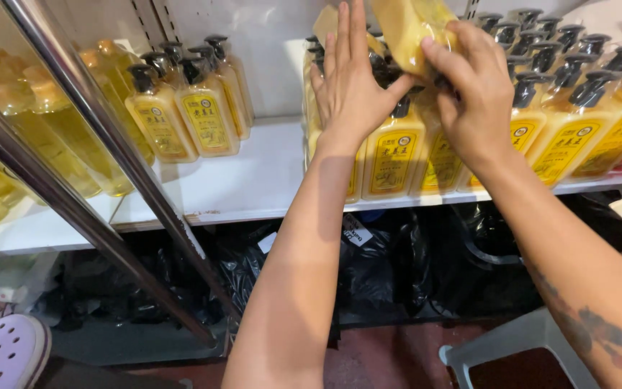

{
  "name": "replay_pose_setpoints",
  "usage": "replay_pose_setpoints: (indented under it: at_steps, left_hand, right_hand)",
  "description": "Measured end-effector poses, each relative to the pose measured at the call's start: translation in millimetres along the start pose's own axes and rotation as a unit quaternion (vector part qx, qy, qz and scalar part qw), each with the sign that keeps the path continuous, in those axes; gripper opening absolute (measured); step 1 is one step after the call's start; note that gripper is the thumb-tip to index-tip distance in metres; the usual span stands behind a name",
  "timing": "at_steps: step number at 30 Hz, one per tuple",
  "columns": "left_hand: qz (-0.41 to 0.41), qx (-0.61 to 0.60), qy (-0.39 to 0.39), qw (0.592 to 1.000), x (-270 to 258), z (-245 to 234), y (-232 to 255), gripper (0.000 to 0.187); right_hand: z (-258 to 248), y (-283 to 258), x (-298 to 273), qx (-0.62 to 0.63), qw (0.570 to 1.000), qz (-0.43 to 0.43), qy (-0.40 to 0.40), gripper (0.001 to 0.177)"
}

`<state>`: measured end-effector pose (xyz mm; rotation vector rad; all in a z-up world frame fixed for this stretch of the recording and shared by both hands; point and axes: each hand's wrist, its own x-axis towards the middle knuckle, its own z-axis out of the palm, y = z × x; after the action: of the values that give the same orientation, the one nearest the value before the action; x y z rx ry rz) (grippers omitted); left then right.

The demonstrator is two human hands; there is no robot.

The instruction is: Transferring bottles of beauty product from a stockroom shelf into a cardboard box for packing.

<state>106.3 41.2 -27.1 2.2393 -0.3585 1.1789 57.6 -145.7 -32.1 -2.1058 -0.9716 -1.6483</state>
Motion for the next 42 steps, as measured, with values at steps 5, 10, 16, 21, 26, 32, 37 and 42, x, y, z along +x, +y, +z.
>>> replay_pose_setpoints:
  at_steps: [5,10,16,21,26,32,37,42]
  left_hand:
    - [0.077,-0.080,0.089,0.990,-10.9,-18.6,6.3,0.124]
    - [0.208,-0.081,0.129,0.966,-12.4,-65.2,-6.7,0.085]
    - [0.197,-0.155,0.192,0.949,-13.1,-106.6,-33.1,0.053]
    - [0.124,-0.174,0.182,0.960,-22.4,-113.4,-50.4,0.058]
    - [0.091,-0.192,0.172,0.962,-27.9,-98.0,-57.2,0.064]
    - [0.079,-0.224,0.152,0.959,-30.1,-87.3,-49.4,0.066]
    - [0.064,-0.220,0.157,0.961,-38.5,-84.6,-43.9,0.067]
    - [0.053,-0.229,0.169,0.957,-53.0,-89.6,-31.1,0.068]
  right_hand:
    - [-20.3,-35.5,8.1,-0.024,0.998,-0.049,0.011,0.062]
    - [-32.3,-61.3,31.7,0.016,0.996,-0.086,0.011,0.061]
    - [-22.2,-53.2,73.3,0.135,0.976,-0.153,-0.071,0.090]
    - [43.9,-23.3,71.9,0.108,0.983,0.036,-0.147,0.109]
    - [74.7,-22.1,70.3,0.050,0.974,0.083,-0.205,0.101]
    - [79.3,-23.1,65.5,0.092,0.974,0.101,-0.182,0.085]
    - [75.3,-29.5,63.2,0.075,0.976,0.125,-0.164,0.073]
    - [83.9,-23.6,57.6,0.107,0.986,0.110,-0.070,0.074]
